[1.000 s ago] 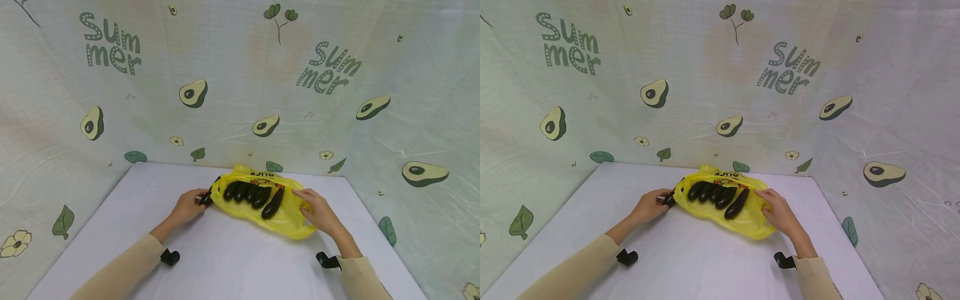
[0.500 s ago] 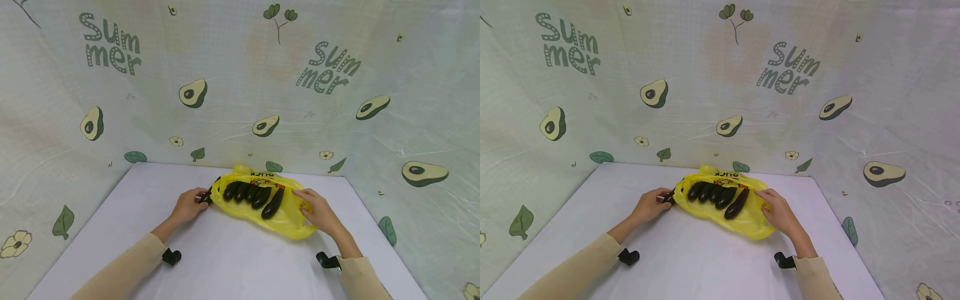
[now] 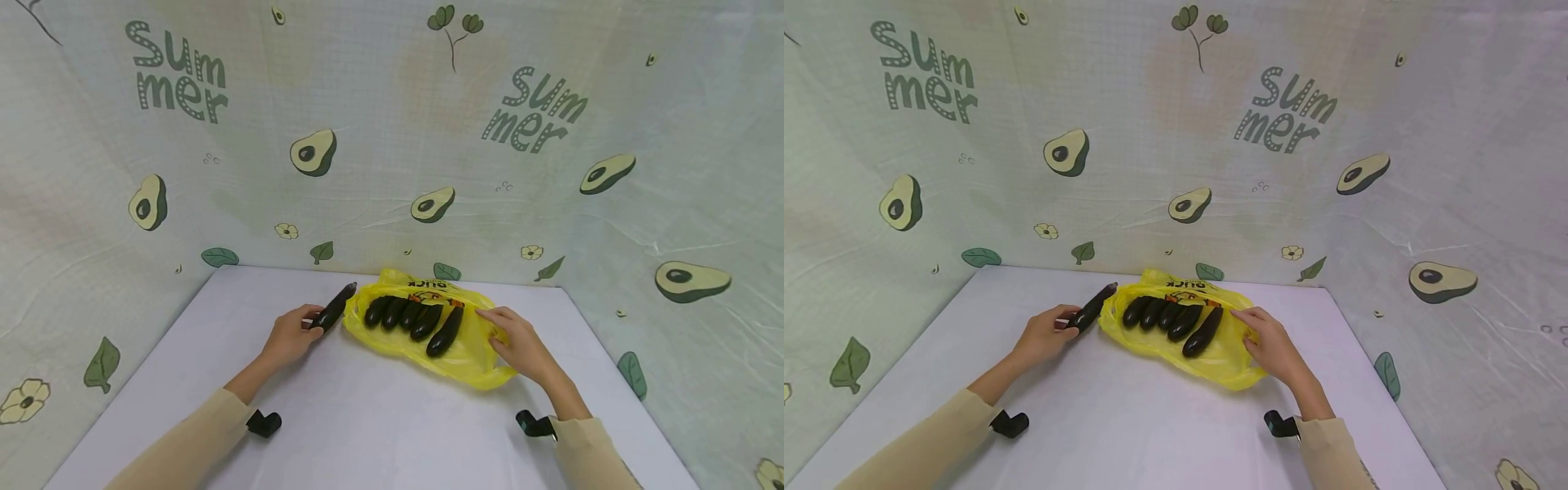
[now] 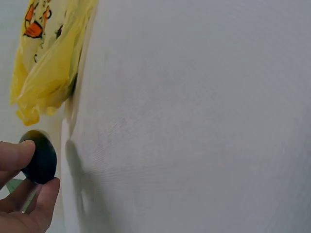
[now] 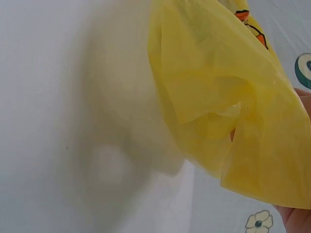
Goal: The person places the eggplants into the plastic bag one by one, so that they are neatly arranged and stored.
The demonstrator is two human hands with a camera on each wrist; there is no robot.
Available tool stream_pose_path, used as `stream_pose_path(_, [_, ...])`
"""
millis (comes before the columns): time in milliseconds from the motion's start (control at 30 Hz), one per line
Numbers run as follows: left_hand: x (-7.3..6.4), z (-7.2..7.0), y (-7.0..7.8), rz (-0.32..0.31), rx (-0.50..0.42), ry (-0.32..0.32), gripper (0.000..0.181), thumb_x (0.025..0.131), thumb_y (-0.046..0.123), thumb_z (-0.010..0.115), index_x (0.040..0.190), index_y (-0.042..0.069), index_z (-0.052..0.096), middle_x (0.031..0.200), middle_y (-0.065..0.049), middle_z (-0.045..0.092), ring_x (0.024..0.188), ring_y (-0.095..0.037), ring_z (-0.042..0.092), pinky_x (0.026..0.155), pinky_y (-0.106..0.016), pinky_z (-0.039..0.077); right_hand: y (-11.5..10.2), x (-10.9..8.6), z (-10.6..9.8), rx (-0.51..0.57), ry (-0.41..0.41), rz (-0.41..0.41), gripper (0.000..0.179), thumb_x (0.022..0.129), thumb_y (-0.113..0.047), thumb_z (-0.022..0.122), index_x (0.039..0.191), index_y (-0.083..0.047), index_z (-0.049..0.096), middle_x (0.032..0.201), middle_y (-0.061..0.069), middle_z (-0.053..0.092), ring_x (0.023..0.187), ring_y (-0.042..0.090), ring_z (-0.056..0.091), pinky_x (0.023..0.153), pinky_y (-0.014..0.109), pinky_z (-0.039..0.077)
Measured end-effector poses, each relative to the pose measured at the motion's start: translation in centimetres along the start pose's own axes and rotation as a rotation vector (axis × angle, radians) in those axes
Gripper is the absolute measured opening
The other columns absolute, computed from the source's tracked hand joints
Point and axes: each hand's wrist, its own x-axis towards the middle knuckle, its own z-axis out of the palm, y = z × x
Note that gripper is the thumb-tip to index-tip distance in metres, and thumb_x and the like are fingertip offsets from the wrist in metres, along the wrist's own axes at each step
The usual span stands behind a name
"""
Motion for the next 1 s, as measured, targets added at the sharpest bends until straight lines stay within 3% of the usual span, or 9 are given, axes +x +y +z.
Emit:
stream_pose_path(233, [-0.9, -2.1, 0.6, 0.058, -0.021, 0.023, 0.049, 0.1, 0.012, 0.072, 0.147, 0.011, 0.061, 0.142, -0.019, 0.065, 0.122, -0.039, 0.066, 0.1, -0.054, 0.055, 0.0, 0.1, 0.0, -0.005, 0.004, -0.005, 0.063, 0.087, 0.013, 0.077, 0.146, -0.005, 0.064, 0.129, 0.013, 0.066, 0.11, 0.029, 0.065, 0.092, 0.049, 0.059])
stream_pose_path(467, [-2.1, -3.1, 2.4, 0.102, -0.04, 0.011, 0.049, 0.1, 0.012, 0.074, 0.147, 0.013, 0.062, 0.142, -0.017, 0.065, 0.123, -0.038, 0.065, 0.097, -0.051, 0.058, -0.2, 0.2, -0.1, -0.003, -0.014, 0.002, 0.063, 0.088, 0.013, 0.076, 0.147, -0.005, 0.063, 0.13, 0.014, 0.066, 0.111, 0.029, 0.065, 0.093, 0.049, 0.059])
stream_pose_path(733, [-3.8, -2.8, 4.8, 0.202, -0.075, -0.055, 0.048, 0.097, 0.01, 0.078, 0.143, 0.016, 0.066, 0.135, -0.012, 0.07, 0.117, -0.031, 0.069, 0.093, -0.046, 0.061, -0.1, 0.3, -0.2, -0.005, -0.013, 0.003, 0.063, 0.088, 0.013, 0.076, 0.147, -0.006, 0.063, 0.13, 0.013, 0.066, 0.11, 0.028, 0.065, 0.092, 0.047, 0.059])
stream_pose_path(1000, [-4.7, -1.5, 7.1, 0.242, -0.091, -0.14, 0.046, 0.096, 0.009, 0.079, 0.14, 0.016, 0.068, 0.131, -0.007, 0.071, 0.114, -0.024, 0.069, 0.091, -0.034, 0.061, -0.2, 0.3, -0.1, -0.001, -0.007, -0.004, 0.064, 0.087, 0.013, 0.077, 0.147, -0.005, 0.063, 0.131, 0.013, 0.066, 0.11, 0.028, 0.064, 0.093, 0.048, 0.059])
